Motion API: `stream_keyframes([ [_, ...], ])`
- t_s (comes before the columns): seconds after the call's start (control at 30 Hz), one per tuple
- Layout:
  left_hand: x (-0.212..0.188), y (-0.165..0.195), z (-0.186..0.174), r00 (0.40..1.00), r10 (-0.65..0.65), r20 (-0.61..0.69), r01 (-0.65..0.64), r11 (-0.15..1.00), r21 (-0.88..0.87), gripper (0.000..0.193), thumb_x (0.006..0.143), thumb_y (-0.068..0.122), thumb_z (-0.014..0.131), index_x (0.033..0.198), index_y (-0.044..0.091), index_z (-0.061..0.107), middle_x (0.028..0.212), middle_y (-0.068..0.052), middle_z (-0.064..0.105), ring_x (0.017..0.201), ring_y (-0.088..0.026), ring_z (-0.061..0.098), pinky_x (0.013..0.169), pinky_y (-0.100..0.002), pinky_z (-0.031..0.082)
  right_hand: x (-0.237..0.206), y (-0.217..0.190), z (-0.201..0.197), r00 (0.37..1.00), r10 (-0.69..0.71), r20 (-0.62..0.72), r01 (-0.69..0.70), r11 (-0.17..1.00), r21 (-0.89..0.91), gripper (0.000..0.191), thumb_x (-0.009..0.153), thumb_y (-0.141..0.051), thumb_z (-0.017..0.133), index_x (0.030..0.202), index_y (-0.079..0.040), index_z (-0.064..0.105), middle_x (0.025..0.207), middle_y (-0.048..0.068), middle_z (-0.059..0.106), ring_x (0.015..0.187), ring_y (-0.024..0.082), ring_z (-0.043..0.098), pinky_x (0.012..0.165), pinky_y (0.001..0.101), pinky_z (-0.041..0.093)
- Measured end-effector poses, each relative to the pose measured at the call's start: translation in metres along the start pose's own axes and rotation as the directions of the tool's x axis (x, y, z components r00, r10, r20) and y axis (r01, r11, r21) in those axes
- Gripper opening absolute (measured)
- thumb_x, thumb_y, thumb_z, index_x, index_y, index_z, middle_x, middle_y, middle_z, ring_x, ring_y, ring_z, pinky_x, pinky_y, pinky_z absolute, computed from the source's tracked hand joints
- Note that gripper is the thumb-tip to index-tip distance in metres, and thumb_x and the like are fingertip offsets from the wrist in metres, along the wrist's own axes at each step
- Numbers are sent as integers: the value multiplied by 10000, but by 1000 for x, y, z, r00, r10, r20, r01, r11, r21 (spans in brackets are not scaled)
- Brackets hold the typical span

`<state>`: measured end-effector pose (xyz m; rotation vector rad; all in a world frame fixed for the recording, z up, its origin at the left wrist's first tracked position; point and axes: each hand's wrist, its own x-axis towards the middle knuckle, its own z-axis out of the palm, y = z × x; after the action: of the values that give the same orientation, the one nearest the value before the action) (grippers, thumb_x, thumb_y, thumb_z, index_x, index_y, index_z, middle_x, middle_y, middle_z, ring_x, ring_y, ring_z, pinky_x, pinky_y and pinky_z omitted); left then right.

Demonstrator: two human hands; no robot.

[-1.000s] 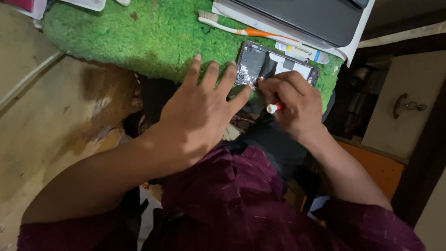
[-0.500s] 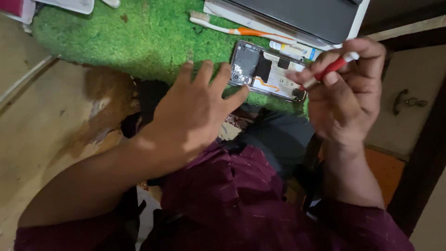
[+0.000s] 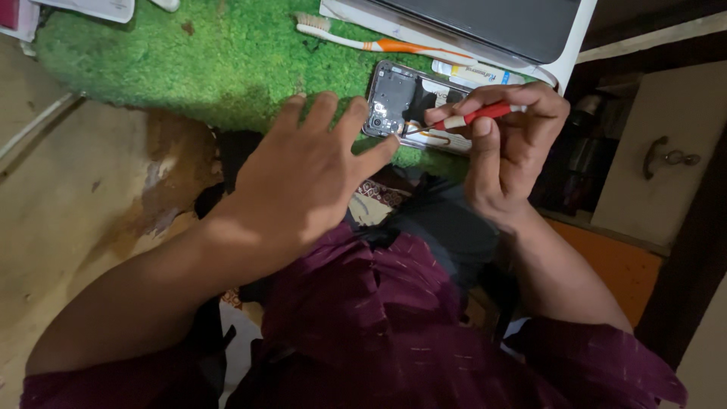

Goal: The person works on a disassembled smartphone lying on a green mat, holding the phone steady with one hand while using a red-handled screwdriver to pry and work on internal components. They reposition the phone and continue working on the internals throughout the clip.

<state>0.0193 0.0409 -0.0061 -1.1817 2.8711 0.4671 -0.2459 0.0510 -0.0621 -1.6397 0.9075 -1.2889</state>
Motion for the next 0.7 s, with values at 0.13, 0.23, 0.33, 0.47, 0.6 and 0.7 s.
stream_keyframes([
  [0.13,0,0,1,1000,9,-1,-9,1000,-1,580,889,104,551,1459,213,531,1413,-266,471,1275,-443,479,1066,-609,383,3,-1,0,1000,2,31,-2,1000,8,254,1212,38,399,1386,-127,317,1191,141,580,1028,148,631,1037,449,658],
  [0.23,2,-1,2,1000,5,9,-5,1000,-6,589,891,88,545,1464,221,521,1460,-270,459,1316,-459,471,1084,-622,378,4,-2,1,1000,2,21,-1,999,-33,275,1173,46,392,1378,-119,310,1168,158,569,1037,166,636,1026,469,668],
  [0.33,1,-1,3,1000,9,13,-9,1000,-14,584,901,87,542,1471,211,517,1443,-273,459,1306,-456,468,1054,-602,382,5,-2,2,1000,9,6,-9,1000,-12,277,1163,46,393,1372,-118,316,1160,158,576,1037,175,654,1018,470,668],
  [0.47,1,-1,3,1000,8,24,-8,1000,-8,590,906,87,545,1481,212,507,1438,-274,461,1301,-454,470,1042,-594,393,6,-2,2,1000,17,7,-17,1000,18,266,1178,41,402,1375,-118,319,1169,156,586,1052,173,661,1025,460,665],
  [0.6,1,-1,1,999,2,35,-2,1000,-2,608,886,84,554,1478,214,504,1459,-261,460,1317,-449,471,1036,-583,405,6,-2,2,1000,12,12,-12,1000,20,268,1177,37,402,1372,-126,317,1168,152,584,1047,168,662,1020,456,665],
  [0.7,3,-1,1,998,0,63,-1,1000,12,620,882,94,561,1483,224,492,1464,-255,454,1314,-446,470,1076,-608,411,5,-3,1,1000,18,13,-18,1000,-5,286,1168,41,404,1379,-129,313,1157,152,576,1042,168,651,1015,466,672],
])
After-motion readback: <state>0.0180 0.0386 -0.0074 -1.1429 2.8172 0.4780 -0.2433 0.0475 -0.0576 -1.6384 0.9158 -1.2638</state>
